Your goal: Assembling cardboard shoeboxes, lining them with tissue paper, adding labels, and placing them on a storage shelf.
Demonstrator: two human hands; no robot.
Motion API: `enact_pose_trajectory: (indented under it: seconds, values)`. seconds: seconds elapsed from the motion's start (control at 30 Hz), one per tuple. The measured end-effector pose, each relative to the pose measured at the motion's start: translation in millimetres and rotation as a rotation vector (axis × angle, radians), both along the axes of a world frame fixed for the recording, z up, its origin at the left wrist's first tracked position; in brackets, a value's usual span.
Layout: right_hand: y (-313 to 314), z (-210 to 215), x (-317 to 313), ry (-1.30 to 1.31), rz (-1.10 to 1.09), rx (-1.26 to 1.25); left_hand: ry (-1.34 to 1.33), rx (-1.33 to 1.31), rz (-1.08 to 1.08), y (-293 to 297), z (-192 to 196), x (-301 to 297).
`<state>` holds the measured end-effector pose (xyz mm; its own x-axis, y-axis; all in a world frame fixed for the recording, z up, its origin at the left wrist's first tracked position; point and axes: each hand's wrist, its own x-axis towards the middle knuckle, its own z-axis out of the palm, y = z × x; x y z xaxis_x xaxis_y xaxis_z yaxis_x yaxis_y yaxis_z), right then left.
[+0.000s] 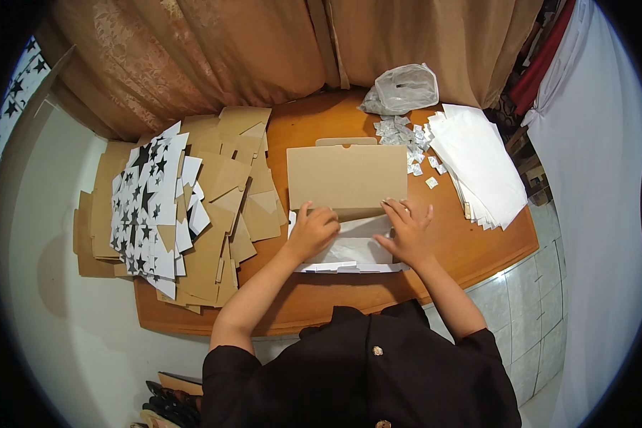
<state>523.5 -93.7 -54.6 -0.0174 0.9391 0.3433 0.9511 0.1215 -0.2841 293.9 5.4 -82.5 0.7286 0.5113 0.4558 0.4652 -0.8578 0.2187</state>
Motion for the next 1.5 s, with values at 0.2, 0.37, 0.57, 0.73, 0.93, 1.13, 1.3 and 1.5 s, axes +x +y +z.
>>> enact_pose_trajectory:
  seconds: [0.2,0.37,0.57,0.73,0.93,1.13,1.3,1.5]
  values:
    - [-4,-12,-10,-0.100,0.033,-0.168,0.052,0.008,-0.194,-16,-4,-17]
    - [6,-49,-7,-0.277,-0.110,-0.124,0.150,0.034,-0.230,-9,-9,-16]
    - [7,-35,-11,-0.142,0.011,0.013,0.408,-0.062,-0.161,-7,-37,-15]
    - [5,-40,0,-0.135,0.212,-0.036,0.463,-0.089,-0.292,2,-37,-15]
    - [10,-18,-2,-0.037,0.375,-0.445,0.533,-0.139,-0.348,5,-35,-21]
    - [26,-26,-39,0.257,0.394,-0.698,0.637,-0.236,-0.307,4,-32,-20]
    - [17,-44,-30,0.361,0.371,-0.234,0.382,-0.422,-0.193,-2,23,-28]
    - [-17,-29,-8,0.618,-0.200,0.213,-0.464,-0.486,0.510,-25,-9,-68]
